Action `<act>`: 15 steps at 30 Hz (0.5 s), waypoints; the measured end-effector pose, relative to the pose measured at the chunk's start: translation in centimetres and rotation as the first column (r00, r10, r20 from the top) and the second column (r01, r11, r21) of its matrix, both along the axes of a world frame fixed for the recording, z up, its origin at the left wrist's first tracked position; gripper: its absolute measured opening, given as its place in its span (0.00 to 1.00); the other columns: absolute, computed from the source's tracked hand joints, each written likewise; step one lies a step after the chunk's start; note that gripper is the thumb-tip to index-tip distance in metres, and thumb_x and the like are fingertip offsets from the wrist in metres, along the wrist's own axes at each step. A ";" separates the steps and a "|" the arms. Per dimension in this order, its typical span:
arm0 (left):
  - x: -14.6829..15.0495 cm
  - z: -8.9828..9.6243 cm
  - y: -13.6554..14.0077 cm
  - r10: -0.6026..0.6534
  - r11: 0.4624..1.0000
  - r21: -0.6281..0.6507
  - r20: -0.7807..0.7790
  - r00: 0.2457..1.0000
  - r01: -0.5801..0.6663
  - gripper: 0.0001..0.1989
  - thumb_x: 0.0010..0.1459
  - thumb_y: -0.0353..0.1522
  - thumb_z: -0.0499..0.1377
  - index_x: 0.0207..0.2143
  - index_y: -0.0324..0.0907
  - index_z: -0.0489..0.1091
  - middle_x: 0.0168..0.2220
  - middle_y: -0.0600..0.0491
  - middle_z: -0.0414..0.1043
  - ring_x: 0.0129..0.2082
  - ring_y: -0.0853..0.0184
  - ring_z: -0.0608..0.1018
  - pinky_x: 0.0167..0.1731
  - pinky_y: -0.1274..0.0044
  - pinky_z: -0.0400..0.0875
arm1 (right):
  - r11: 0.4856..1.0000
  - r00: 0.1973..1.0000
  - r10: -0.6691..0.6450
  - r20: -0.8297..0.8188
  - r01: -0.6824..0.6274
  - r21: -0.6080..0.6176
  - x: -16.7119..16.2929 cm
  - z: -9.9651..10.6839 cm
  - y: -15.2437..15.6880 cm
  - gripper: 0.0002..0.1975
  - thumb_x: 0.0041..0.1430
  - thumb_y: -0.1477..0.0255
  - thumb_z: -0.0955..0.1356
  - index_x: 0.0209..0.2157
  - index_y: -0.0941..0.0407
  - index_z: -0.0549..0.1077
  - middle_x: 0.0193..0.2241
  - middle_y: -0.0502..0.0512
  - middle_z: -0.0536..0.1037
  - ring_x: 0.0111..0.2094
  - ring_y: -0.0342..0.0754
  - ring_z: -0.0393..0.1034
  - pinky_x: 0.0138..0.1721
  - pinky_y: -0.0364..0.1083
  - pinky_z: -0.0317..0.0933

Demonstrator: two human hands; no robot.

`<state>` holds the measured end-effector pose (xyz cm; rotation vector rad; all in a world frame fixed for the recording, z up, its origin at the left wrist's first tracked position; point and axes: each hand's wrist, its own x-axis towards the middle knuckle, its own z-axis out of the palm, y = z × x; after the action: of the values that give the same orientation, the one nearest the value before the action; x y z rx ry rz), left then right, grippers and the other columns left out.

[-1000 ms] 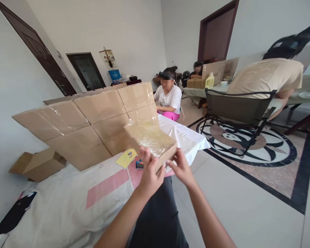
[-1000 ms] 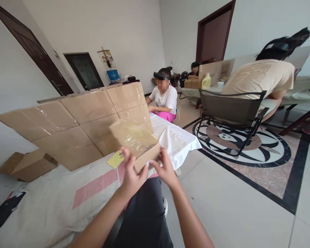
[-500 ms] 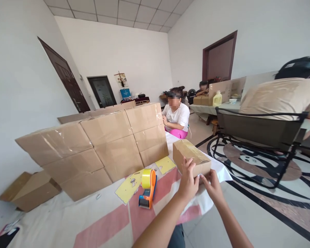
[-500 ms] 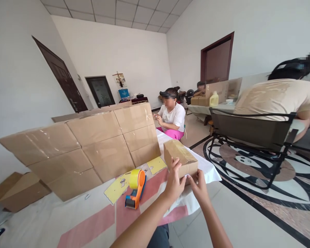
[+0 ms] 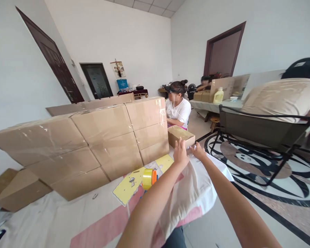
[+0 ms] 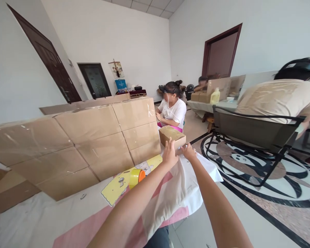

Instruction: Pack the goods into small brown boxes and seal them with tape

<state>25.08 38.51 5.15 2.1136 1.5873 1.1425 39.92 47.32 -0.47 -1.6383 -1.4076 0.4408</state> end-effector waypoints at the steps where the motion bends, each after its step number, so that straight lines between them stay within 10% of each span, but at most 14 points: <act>1: -1.5 0.7 -2.5 -0.044 0.999 0.000 -0.019 0.999 0.044 0.37 0.49 0.21 0.64 0.62 0.46 0.60 0.72 0.43 0.49 0.72 0.47 0.53 0.63 0.58 0.66 | 0.999 0.999 -0.035 0.005 0.035 0.017 0.1 0.2 -1.0 0.20 0.55 0.57 0.66 0.43 0.56 0.67 0.49 0.71 0.74 0.53 0.66 0.67 0.54 0.63 0.58; 6: -14.9 3.1 -17.9 -0.116 0.981 0.128 -0.201 0.973 0.144 0.06 0.61 0.30 0.56 0.37 0.48 0.72 0.50 0.53 0.77 0.52 0.59 0.78 0.51 0.66 0.73 | 0.989 1.000 -0.011 0.013 0.009 0.151 -1.1 0.3 -9.4 0.18 0.62 0.55 0.59 0.30 0.54 0.67 0.33 0.62 0.76 0.36 0.55 0.70 0.40 0.52 0.62; 10: -28.2 3.1 -25.5 0.114 0.992 0.077 -0.208 0.971 -0.100 0.07 0.60 0.31 0.56 0.29 0.48 0.72 0.33 0.55 0.78 0.35 0.62 0.79 0.37 0.71 0.70 | 0.940 0.970 0.245 0.004 -0.239 0.242 -9.0 4.0 -15.1 0.20 0.63 0.54 0.62 0.25 0.53 0.65 0.22 0.51 0.69 0.25 0.47 0.63 0.29 0.46 0.55; 13: -37.6 2.2 -27.6 0.419 0.908 0.010 -0.015 0.908 -0.419 0.11 0.60 0.37 0.56 0.25 0.47 0.71 0.27 0.55 0.75 0.30 0.64 0.76 0.33 0.73 0.67 | 0.812 0.850 0.519 0.092 -0.524 0.258 -20.1 7.9 -18.2 0.24 0.65 0.54 0.63 0.20 0.53 0.59 0.18 0.48 0.62 0.23 0.45 0.58 0.27 0.45 0.52; 15: -43.7 1.3 -28.4 0.595 0.801 -0.031 0.141 0.791 -0.598 0.14 0.60 0.40 0.55 0.23 0.46 0.69 0.26 0.55 0.74 0.30 0.64 0.75 0.34 0.73 0.67 | 0.627 0.661 0.744 0.095 -0.741 0.240 -28.9 9.1 -20.5 0.23 0.66 0.55 0.63 0.21 0.53 0.64 0.20 0.50 0.67 0.25 0.46 0.63 0.30 0.45 0.58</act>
<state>-18.58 10.12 6.48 1.5043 2.2580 1.4462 11.02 26.86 8.60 -0.7598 -2.0189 0.6929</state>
